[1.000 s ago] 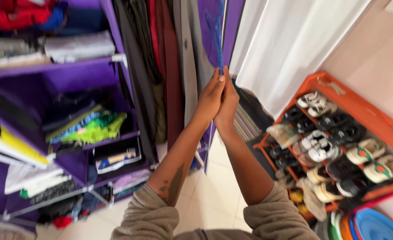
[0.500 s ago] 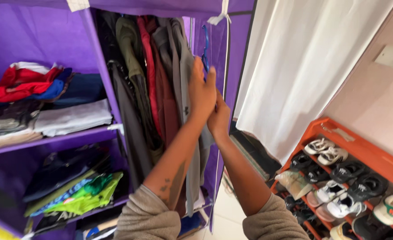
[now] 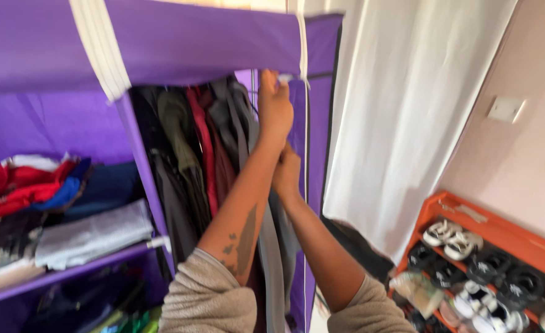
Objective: The person removes a denim jacket and a grey hoodie from a purple wardrobe, placing them on a nearby bed. They then retrieve folded pants from a shelf and add them to the pile. Finally, the person selects a pair of sandals and two pairs of sneakers from a shoe rack, placing them on the bed with the clothes.
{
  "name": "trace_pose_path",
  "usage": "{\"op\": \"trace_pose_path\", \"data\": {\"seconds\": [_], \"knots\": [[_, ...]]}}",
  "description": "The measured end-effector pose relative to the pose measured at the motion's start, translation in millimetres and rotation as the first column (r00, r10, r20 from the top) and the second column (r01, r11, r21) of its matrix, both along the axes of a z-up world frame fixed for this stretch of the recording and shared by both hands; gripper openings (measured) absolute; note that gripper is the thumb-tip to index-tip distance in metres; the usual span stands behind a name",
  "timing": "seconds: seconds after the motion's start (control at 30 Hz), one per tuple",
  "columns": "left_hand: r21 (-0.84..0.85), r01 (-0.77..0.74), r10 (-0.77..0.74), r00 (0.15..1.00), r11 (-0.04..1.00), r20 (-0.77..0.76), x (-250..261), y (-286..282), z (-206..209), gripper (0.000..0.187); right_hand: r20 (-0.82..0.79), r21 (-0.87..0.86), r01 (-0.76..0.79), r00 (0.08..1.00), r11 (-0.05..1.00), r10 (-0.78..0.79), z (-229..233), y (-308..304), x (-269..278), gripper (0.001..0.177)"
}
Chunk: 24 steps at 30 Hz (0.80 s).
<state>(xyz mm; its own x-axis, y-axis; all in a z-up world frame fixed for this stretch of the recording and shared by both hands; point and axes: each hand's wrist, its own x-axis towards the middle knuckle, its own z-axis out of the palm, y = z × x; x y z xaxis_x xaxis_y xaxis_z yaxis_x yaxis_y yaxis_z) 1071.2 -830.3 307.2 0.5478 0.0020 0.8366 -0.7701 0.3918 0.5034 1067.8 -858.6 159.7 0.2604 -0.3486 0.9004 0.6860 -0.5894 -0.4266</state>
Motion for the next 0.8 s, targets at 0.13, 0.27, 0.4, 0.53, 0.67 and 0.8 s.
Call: {"op": "trace_pose_path", "data": {"seconds": [0.13,0.27,0.4,0.53,0.67,0.8], "knots": [[0.085,-0.124,0.117,0.990,0.989,0.082,4,5,8,0.034,-0.130,-0.130,0.167,0.974,0.977,-0.184,-2,-17,73,0.024],[0.155,-0.261,0.250,0.965,0.953,0.085,-15,17,11,0.032,-0.140,0.053,-0.014,0.990,0.999,0.021,3,-29,118,0.034],[0.144,-0.270,0.250,0.958,0.952,0.141,-20,25,10,0.036,0.070,-0.050,-0.136,0.988,0.989,0.139,4,-41,149,0.052],[0.188,-0.300,0.279,0.951,0.935,0.131,-10,25,5,0.041,-0.036,-0.066,-0.267,0.964,0.961,0.265,5,-68,213,0.045],[0.230,-0.412,0.382,0.909,0.882,0.166,10,19,-4,0.047,0.015,0.044,-0.427,0.904,0.903,0.426,24,-77,244,0.038],[0.278,-0.463,0.467,0.882,0.842,0.055,39,8,-19,0.053,-0.108,0.221,-0.161,0.976,0.962,0.188,37,-70,242,0.042]]}}
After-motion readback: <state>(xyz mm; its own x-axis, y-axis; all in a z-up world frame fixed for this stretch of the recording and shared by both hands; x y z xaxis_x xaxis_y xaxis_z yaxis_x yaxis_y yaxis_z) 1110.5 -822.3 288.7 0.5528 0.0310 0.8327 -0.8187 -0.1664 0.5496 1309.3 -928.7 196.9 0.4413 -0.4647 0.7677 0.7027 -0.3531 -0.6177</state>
